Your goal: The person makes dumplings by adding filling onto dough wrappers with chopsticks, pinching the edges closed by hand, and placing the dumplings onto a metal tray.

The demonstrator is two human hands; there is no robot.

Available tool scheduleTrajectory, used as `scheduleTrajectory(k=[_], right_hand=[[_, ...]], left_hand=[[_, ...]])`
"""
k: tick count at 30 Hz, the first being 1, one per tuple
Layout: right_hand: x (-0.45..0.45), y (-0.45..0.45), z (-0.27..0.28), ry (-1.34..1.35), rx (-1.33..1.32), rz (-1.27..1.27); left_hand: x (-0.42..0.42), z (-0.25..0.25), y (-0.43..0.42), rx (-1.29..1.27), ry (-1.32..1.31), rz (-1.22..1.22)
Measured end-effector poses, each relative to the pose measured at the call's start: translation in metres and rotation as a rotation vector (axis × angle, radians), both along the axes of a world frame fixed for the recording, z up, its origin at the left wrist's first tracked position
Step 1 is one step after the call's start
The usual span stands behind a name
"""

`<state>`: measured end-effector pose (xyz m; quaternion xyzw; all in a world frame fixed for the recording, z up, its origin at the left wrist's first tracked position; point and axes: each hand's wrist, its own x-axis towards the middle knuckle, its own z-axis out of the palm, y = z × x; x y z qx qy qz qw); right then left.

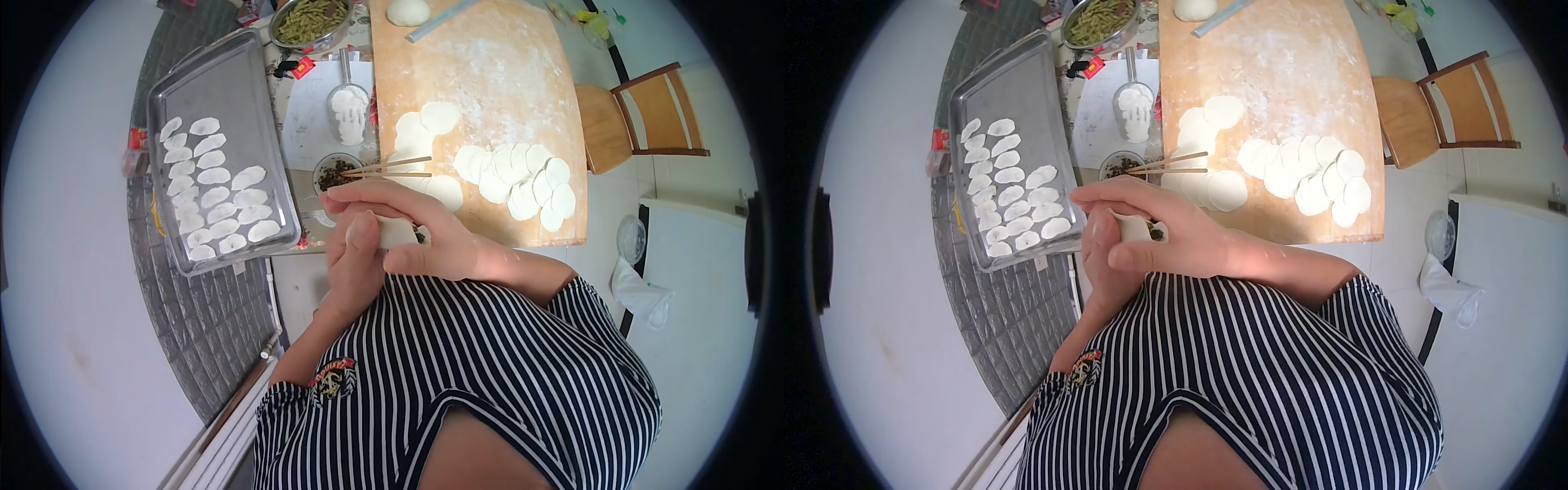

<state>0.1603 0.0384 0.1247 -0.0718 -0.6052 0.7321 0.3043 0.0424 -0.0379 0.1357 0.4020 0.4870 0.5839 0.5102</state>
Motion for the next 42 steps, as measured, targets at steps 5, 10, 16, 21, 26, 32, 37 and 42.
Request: scheduleTrajectory(k=[5, 10, 16, 21, 26, 32, 37, 42], right_hand=[[0.003, -0.008, 0.016, -0.242, 0.195, -0.180], [0.000, -0.012, 0.015, -0.312, 0.345, -0.311], [-0.021, -0.023, 0.018, -0.109, -0.076, -0.200], [-0.047, -0.032, 0.014, -0.163, -0.015, -0.271], [-0.078, -0.038, 0.009, -0.235, 0.092, -0.286], [-0.109, -0.035, 0.010, -0.325, 0.199, -0.303], [-0.135, -0.033, 0.015, -0.508, -0.019, -0.268], [-0.161, -0.031, -0.007, -0.415, 0.110, -0.278]], left_hand=[[0.004, -0.012, -0.004, 0.048, -0.158, 0.140], [-0.017, -0.017, -0.006, 0.024, 0.113, -0.017], [-0.032, -0.008, 0.003, 0.084, -0.106, -0.144], [-0.070, -0.002, -0.001, 0.054, 0.148, -0.268], [-0.098, 0.000, -0.006, 0.107, 0.288, -0.164], [-0.130, -0.018, -0.008, 0.016, 0.193, -0.143], [-0.160, -0.017, -0.006, -0.102, -0.072, -0.236], [-0.181, -0.033, -0.006, -0.068, 0.129, -0.135]])
